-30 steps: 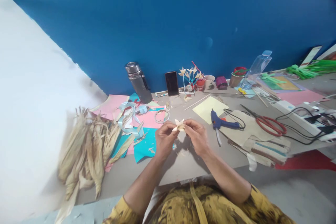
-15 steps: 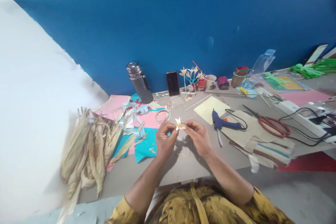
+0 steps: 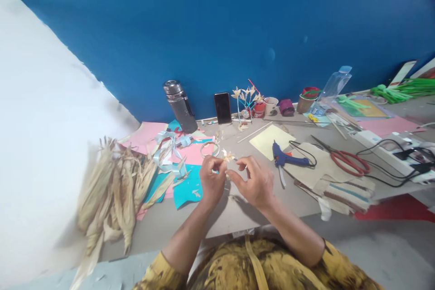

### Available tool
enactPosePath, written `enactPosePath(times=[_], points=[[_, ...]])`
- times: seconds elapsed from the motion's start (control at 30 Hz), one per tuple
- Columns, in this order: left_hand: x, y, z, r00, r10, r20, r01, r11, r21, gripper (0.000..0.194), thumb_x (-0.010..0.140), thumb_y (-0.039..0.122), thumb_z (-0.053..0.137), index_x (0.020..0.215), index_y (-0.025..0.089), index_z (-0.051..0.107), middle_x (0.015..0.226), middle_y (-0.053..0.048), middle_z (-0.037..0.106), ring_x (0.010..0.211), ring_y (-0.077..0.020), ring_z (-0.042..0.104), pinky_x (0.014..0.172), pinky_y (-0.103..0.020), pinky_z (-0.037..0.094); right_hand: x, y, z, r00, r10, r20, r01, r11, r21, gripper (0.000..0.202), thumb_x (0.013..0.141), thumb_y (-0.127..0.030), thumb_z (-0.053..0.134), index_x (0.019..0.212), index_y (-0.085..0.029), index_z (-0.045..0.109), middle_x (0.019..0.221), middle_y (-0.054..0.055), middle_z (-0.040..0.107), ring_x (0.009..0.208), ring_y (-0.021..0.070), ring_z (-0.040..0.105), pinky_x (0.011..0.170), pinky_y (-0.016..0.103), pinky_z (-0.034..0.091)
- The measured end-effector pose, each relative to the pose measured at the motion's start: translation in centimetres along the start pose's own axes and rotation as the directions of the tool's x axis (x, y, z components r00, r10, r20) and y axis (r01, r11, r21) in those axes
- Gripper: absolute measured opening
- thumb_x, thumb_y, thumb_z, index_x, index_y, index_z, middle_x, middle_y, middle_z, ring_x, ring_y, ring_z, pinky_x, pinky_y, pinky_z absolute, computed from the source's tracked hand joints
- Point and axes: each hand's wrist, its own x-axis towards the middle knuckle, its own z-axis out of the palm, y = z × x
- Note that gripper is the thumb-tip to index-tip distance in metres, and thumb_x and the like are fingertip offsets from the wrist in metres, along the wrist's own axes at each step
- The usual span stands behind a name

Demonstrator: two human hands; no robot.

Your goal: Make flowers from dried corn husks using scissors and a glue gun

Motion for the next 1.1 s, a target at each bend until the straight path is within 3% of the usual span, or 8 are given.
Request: enactPosePath(times=[0.1, 0.23, 0.4, 0.63, 0.83, 1.1], points=[[0.1, 0.0, -0.2, 1.000, -0.022, 0.010, 0.022, 0.999, -0.026, 0.017, 0.080, 0.016, 0.063, 0.064, 0.019, 0.057, 0.068, 0.002, 0.054, 0.065, -0.0132, 0.051, 0.062, -0.025, 0.041, 0.2, 0.2, 0.0, 1.000, 0.019, 0.012, -0.019, 1.000, 0.005, 0.022, 0.088, -0.043, 0.066, 0.086, -0.021, 0.066, 0.075, 0.003, 0.066, 0.060, 0.0150, 0.053, 0.062, 0.028, 0.037], [0.2, -0.2, -0.3, 0.993, -0.078, 0.094, 0.092, 0.982, -0.163, 0.013, 0.080, 0.022, 0.068, 0.068, 0.019, 0.063, 0.070, 0.000, 0.058, 0.069, -0.0144, 0.054, 0.064, -0.026, 0.043, 0.2, 0.8, 0.0, 0.988, 0.121, 0.101, -0.134, 0.982, 0.135, 0.015, 0.090, -0.033, 0.061, 0.082, -0.021, 0.064, 0.075, 0.002, 0.066, 0.057, 0.0131, 0.049, 0.060, 0.027, 0.038], [0.2, -0.8, -0.5, 0.979, -0.096, 0.183, 0.155, 0.925, -0.347, 0.012, 0.082, 0.027, 0.070, 0.072, 0.019, 0.069, 0.080, -0.002, 0.062, 0.065, -0.0124, 0.053, 0.052, -0.023, 0.041, -0.1, 1.8, -0.1, 0.977, 0.121, 0.178, -0.155, 0.968, 0.196, 0.015, 0.089, -0.027, 0.058, 0.078, -0.020, 0.065, 0.072, 0.001, 0.064, 0.059, 0.0131, 0.050, 0.061, 0.026, 0.038], [0.1, -1.0, -0.4, 0.967, -0.147, 0.207, 0.219, 0.897, -0.385, 0.010, 0.076, 0.024, 0.074, 0.070, 0.018, 0.069, 0.076, -0.001, 0.059, 0.059, -0.0100, 0.050, 0.049, -0.021, 0.041, -0.7, 2.3, -0.2, 0.962, 0.171, 0.213, -0.227, 0.933, 0.278, 0.018, 0.089, -0.029, 0.056, 0.079, -0.018, 0.068, 0.073, 0.002, 0.066, 0.059, 0.0129, 0.051, 0.060, 0.025, 0.039], [0.4, -0.1, -0.2, 0.925, -0.229, 0.302, 0.338, 0.859, -0.384, 0.023, 0.076, 0.028, 0.075, 0.059, 0.017, 0.063, 0.066, 0.001, 0.053, 0.058, -0.0102, 0.048, 0.052, -0.022, 0.041, 1.1, 1.9, -0.7, 0.912, 0.295, 0.283, -0.401, 0.782, 0.478, 0.026, 0.087, -0.039, 0.060, 0.088, -0.016, 0.072, 0.073, 0.003, 0.066, 0.060, 0.0138, 0.053, 0.054, 0.024, 0.040], [0.5, 0.4, -0.3, 0.904, -0.251, 0.346, 0.381, 0.839, -0.389, 0.020, 0.074, 0.031, 0.078, 0.063, 0.018, 0.068, 0.060, 0.001, 0.055, 0.055, -0.0111, 0.048, 0.051, -0.024, 0.041, 2.0, 1.3, -0.4, 0.920, 0.231, 0.317, -0.379, 0.735, 0.562, 0.025, 0.087, -0.039, 0.064, 0.077, -0.016, 0.069, 0.068, 0.002, 0.064, 0.063, 0.0132, 0.053, 0.057, 0.023, 0.042]])
